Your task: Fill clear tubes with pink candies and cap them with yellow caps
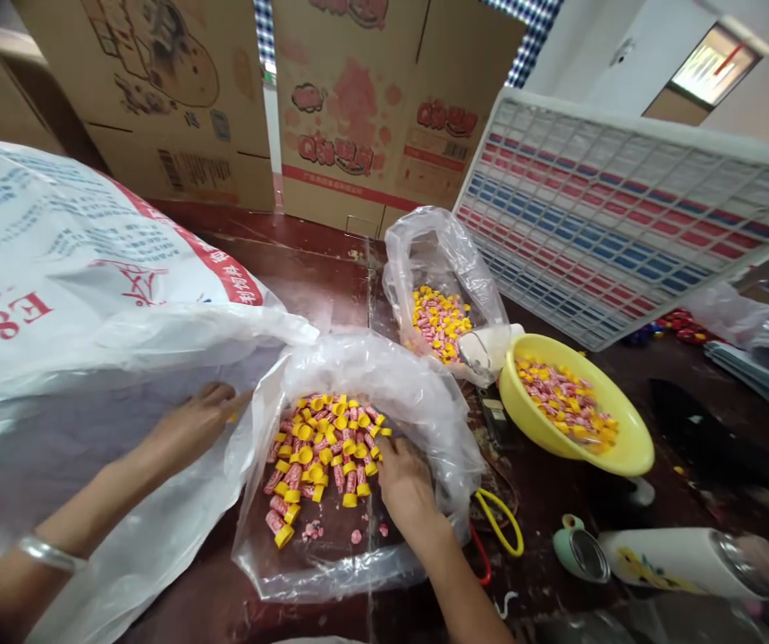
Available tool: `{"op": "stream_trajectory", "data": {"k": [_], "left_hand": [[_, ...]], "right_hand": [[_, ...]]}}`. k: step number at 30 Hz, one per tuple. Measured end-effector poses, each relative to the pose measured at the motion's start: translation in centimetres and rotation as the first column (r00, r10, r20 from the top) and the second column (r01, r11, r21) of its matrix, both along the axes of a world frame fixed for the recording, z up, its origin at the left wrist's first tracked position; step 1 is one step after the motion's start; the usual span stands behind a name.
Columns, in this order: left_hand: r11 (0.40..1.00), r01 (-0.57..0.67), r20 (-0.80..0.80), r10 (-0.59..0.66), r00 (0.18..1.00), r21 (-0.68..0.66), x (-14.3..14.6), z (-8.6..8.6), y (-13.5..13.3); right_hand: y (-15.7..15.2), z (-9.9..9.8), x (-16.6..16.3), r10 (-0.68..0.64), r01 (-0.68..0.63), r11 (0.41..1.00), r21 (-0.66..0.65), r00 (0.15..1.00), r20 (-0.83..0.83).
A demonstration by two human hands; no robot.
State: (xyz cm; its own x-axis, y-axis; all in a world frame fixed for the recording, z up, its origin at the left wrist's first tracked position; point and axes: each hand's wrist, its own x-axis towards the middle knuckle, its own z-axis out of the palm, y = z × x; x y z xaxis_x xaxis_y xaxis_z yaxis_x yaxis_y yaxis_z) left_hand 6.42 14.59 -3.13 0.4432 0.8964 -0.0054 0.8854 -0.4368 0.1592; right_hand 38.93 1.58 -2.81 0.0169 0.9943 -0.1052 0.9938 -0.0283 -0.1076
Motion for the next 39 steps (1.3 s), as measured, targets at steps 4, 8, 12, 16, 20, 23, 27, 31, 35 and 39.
{"op": "stream_trajectory", "data": {"k": [4, 8, 12, 16, 20, 23, 27, 31, 35, 39], "left_hand": [[0.999, -0.026, 0.015, 0.026, 1.0, -0.019, -1.3, -0.4, -3.1], [0.982, -0.175, 0.072, 0.18, 0.981, -0.066, -3.0, -0.3, -5.7], [0.953, -0.255, 0.192, 0.284, 0.939, -0.162, -5.7, -0.4, -8.4], [0.932, -0.237, 0.35, 0.326, 0.878, -0.273, -6.9, 0.4, -11.3], [0.89, -0.081, 0.63, 0.38, 0.678, -0.45, -4.8, 2.7, -14.0], [0.831, 0.103, 0.739, 0.422, 0.525, -0.547, -2.1, 3.9, -15.5], [0.905, 0.103, 0.865, 0.355, 0.353, -0.413, 0.5, 4.0, -16.6], [0.986, -0.014, 0.941, 0.16, 0.298, -0.163, 2.3, 4.2, -17.6], [0.999, -0.036, 0.937, 0.033, 0.347, -0.022, 4.2, 4.0, -18.6], [0.989, -0.063, 0.854, -0.083, 0.513, 0.134, 4.9, 2.3, -18.8]], "right_hand": [[0.1, 0.2, -0.9, 0.052, -0.052, 0.999, 0.009, 0.998, -0.039], [-0.2, 0.1, -1.7, 0.089, -0.089, 0.996, 0.007, 0.995, -0.039], [-0.4, -0.4, -1.9, 0.113, -0.116, 0.992, -0.041, 0.992, -0.063], [-0.5, -0.4, -1.4, 0.159, -0.153, 0.987, 0.047, 0.973, -0.166], [-0.9, 1.9, -2.4, 0.18, -0.032, 0.962, 0.27, 0.82, -0.543], [-1.4, 4.7, -4.8, 0.152, 0.036, 0.981, 0.19, 0.465, -0.872], [-1.8, 6.5, -7.9, 0.005, 0.008, 1.0, 0.006, 0.093, -0.996], [-2.0, 5.0, -9.2, -0.128, 0.017, 0.991, -0.129, -0.06, -0.99], [-2.5, 3.8, -9.8, -0.216, -0.054, 0.976, -0.209, -0.168, -0.962], [-3.4, 4.1, -9.9, -0.201, -0.225, 0.96, -0.165, -0.143, -0.969]]}}
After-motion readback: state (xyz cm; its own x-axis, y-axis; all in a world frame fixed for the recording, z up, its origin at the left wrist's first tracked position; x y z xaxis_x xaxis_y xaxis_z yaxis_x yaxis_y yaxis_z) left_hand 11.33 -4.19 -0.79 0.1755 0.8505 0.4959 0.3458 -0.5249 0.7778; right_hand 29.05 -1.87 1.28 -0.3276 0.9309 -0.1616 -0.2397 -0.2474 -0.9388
